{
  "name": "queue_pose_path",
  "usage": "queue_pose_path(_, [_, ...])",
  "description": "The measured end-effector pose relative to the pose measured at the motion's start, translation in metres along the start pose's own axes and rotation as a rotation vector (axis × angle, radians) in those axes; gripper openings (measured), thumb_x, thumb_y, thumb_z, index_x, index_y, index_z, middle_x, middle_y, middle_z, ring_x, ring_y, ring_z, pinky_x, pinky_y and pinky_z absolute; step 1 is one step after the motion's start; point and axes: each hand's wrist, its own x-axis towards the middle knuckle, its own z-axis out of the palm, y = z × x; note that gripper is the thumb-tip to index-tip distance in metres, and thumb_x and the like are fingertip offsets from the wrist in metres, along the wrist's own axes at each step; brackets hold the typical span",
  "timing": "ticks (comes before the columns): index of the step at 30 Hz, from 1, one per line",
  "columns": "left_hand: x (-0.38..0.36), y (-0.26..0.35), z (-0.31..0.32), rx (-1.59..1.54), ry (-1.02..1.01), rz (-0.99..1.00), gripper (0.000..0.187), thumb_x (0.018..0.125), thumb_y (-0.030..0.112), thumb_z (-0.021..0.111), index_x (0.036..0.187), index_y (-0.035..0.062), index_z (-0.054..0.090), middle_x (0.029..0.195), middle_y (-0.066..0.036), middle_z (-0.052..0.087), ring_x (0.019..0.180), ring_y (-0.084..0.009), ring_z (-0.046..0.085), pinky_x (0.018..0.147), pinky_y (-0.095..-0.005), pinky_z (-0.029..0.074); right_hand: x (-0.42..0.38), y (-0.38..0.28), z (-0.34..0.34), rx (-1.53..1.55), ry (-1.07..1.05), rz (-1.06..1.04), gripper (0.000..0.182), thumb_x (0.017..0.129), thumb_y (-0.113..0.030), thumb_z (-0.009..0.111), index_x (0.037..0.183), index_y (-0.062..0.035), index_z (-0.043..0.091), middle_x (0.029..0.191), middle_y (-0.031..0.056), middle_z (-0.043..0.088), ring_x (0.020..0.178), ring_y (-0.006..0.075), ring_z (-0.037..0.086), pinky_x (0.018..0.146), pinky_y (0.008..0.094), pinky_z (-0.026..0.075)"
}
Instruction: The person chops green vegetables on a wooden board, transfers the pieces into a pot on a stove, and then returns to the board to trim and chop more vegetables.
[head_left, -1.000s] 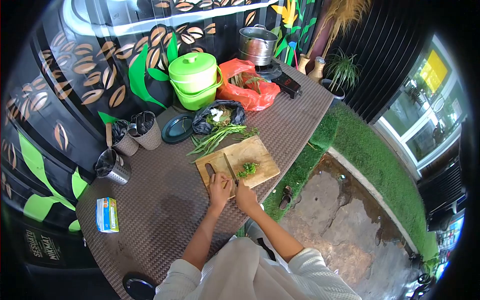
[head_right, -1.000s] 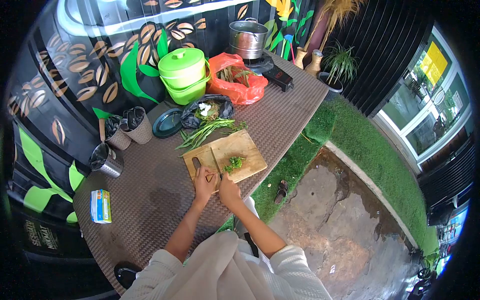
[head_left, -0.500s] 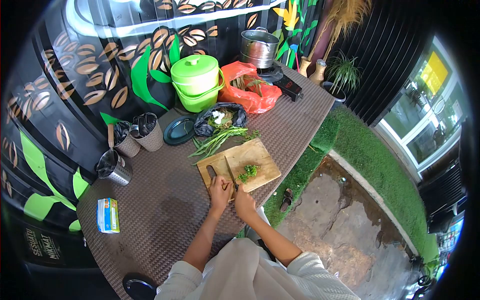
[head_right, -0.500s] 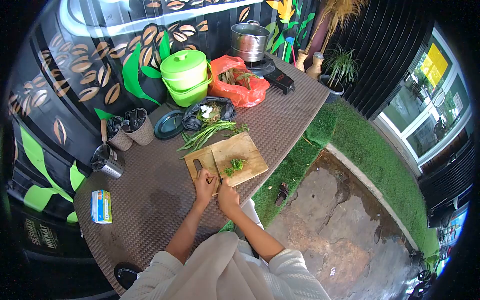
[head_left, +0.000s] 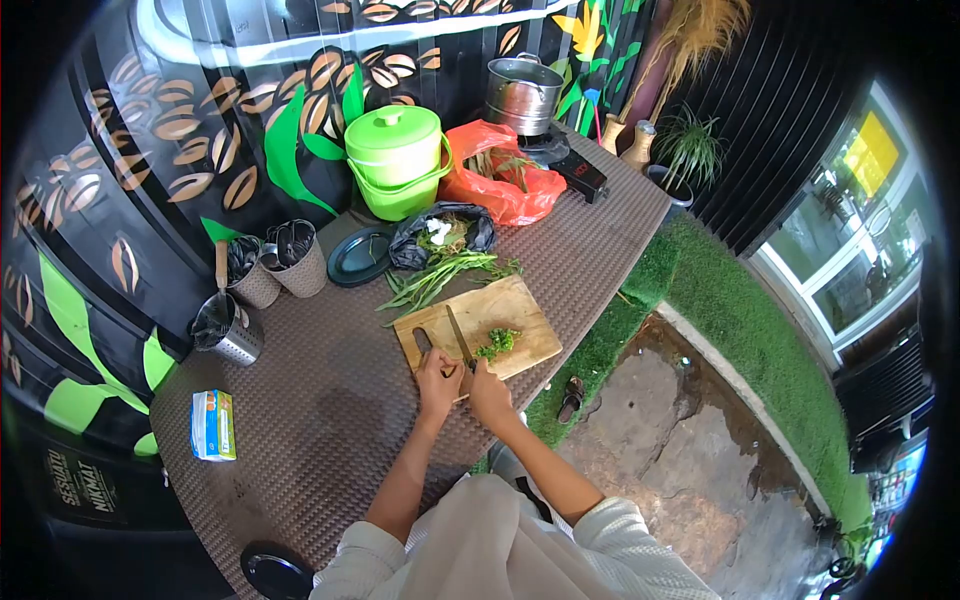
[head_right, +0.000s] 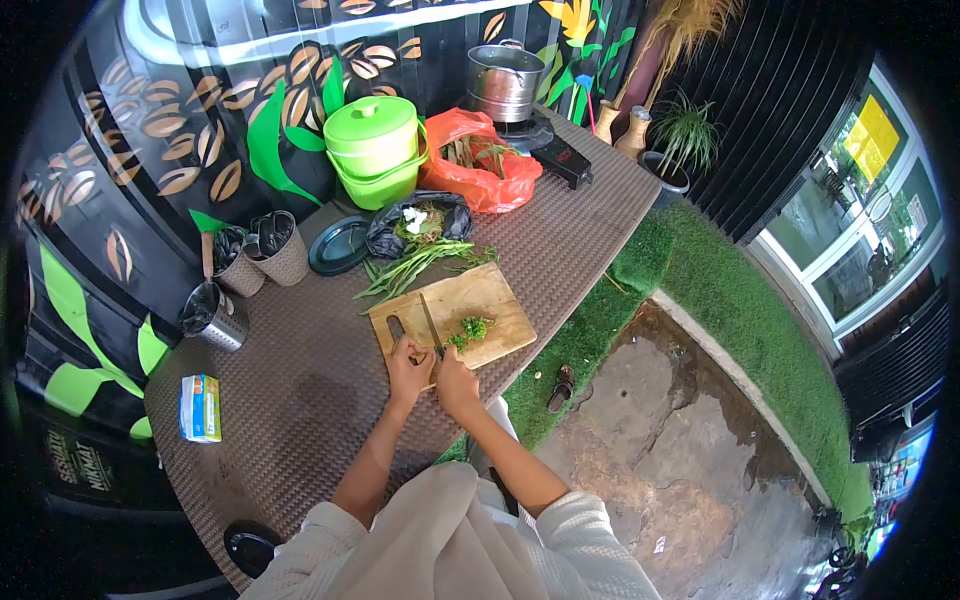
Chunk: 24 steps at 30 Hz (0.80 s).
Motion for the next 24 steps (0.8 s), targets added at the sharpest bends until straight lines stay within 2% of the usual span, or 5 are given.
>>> queue_pose_path(8, [0.003,-0.005,0.002,0.014,0.012,0.000,0.025,0.075,-0.005,0.070,0.080,-0.0012,0.046,0.082,-0.014,0.054,0.080,-0.0244,0.068,0.066,-0.0322,0.056,-0.014,-0.005,0.013,-0.032,0.028,0.075,0.035,0.088,-0.009,0.049,0.119,0.0015,0.035,0.084,0.0276,0.065,0.078,0.0412,0.067,0.065,0.0481,0.055])
queue_pose_path(13, [0.000,-0.002,0.001,0.002,0.026,-0.010,0.025,0.075,-0.004,0.070,0.080,-0.0019,0.045,0.082,-0.014,0.053,0.080,-0.0253,0.069,0.065,-0.0313,0.055,0.000,0.002,-0.001,-0.049,0.045,-0.074,0.029,0.090,-0.011,0.046,0.114,0.0001,0.035,0.082,0.0271,0.066,0.079,0.0410,0.067,0.066,0.0481,0.055])
queue_pose_path(17, [0.000,0.001,0.001,-0.004,0.039,-0.017,0.025,0.076,-0.003,0.070,0.080,-0.0014,0.045,0.082,-0.013,0.052,0.080,-0.0250,0.068,0.063,-0.0317,0.055,-0.016,-0.001,0.010,-0.015,0.046,-0.009,0.030,0.095,-0.020,0.042,0.115,0.0015,0.036,0.080,0.0285,0.064,0.078,0.0434,0.066,0.067,0.0506,0.053])
queue_pose_path(23, [-0.005,0.010,-0.003,0.099,0.003,0.004,0.024,0.076,-0.002,0.070,0.080,0.0007,0.046,0.082,-0.013,0.050,0.078,-0.0262,0.063,0.069,-0.0374,0.053,-0.001,0.005,0.019,0.010,0.070,-0.005,0.031,0.096,-0.023,0.042,0.115,0.0006,0.036,0.080,0.0265,0.065,0.079,0.0424,0.066,0.064,0.0500,0.053])
queue_pose_path(24, [-0.004,0.011,-0.002,0.114,0.007,-0.007,0.023,0.076,-0.003,0.069,0.080,0.0009,0.046,0.080,-0.013,0.051,0.077,-0.0272,0.062,0.076,-0.0392,0.053,0.003,0.007,0.015,0.000,0.069,-0.014,0.032,0.097,-0.024,0.042,0.115,0.0008,0.036,0.080,0.0269,0.065,0.078,0.0433,0.065,0.065,0.0509,0.053])
